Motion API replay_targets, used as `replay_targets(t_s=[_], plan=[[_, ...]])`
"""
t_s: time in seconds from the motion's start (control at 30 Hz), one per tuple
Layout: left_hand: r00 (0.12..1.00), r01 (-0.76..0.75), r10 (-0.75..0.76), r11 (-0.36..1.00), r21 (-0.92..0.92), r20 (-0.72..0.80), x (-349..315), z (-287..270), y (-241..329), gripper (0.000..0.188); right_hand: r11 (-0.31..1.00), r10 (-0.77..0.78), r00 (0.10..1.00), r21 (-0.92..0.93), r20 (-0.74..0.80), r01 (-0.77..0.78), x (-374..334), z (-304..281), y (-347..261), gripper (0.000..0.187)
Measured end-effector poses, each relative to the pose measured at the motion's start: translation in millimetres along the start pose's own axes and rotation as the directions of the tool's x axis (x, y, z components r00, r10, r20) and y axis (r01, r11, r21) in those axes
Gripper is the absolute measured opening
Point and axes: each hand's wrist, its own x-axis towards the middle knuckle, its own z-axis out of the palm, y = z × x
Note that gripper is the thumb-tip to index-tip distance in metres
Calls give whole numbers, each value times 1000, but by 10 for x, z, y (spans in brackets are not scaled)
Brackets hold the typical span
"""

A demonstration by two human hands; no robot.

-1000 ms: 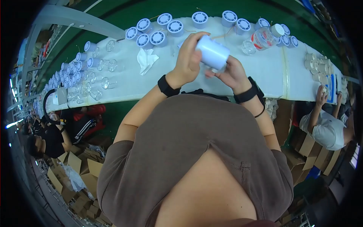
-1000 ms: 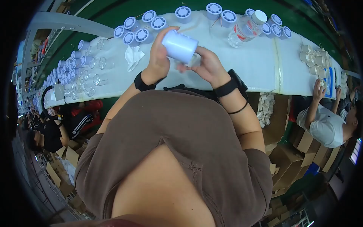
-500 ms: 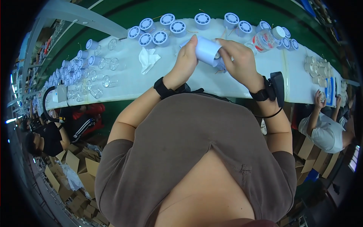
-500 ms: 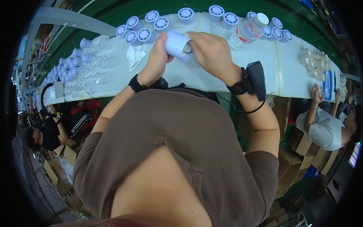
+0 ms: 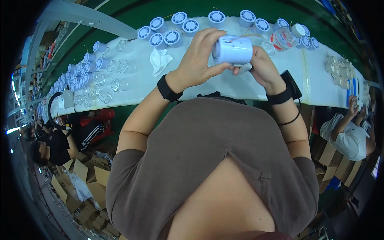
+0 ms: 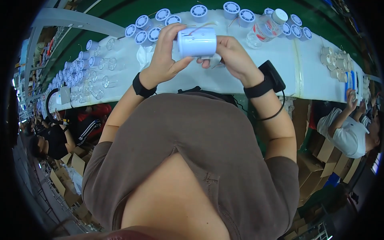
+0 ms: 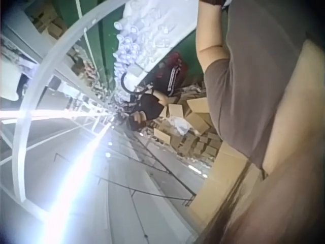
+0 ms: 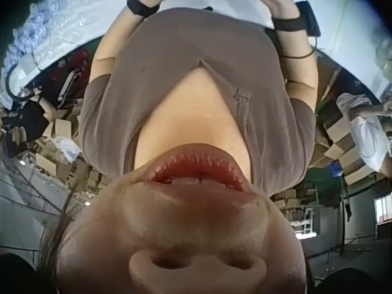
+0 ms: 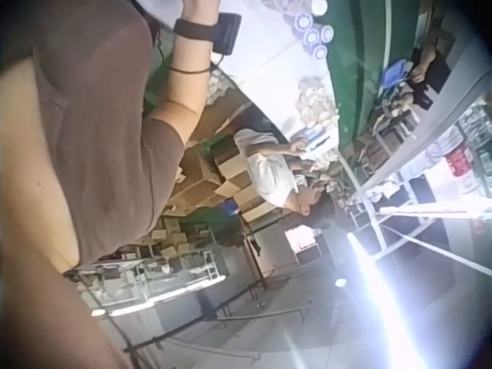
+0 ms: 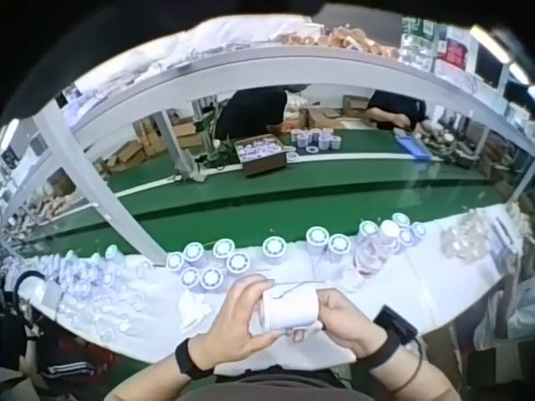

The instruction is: The person removes a plastic bag from a box, takes out a white component, and wipes it with a cloth. They repeat this process with other components, occasionally dampening the cloth with liquid from a bottle.

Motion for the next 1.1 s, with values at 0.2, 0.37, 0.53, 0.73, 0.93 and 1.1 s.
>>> replay_targets(t_s=[0.2, 0.37, 0.53, 0.73, 0.93, 1.1], plan=[[905, -329, 225, 909, 255, 362, 140, -238, 19, 65, 805, 53, 988, 580, 143, -127, -73, -8, 337, 30], [970, 238, -213, 923, -303, 115, 14, -140, -8, 66, 828, 46, 993, 553, 109, -99, -73, 290, 287, 24], [850, 515, -460, 619, -594, 258, -32, 31, 53, 63, 890, 111, 992, 449, -52, -76, -19, 387, 271, 17], [940, 338, -338, 941, -14, -43, -48, -55, 46, 57, 893, -410, 821, -357, -398, 273, -54, 190, -4, 17], [979, 135, -97, 967, 214, -181, -160, 41, -79, 53, 20, -665, 684, -909, 298, 415, 160, 529, 58, 22], [955, 241, -177, 929, 280, -236, -217, -30, 22, 51, 281, -700, 704, -861, 119, 425, 293, 519, 183, 22]])
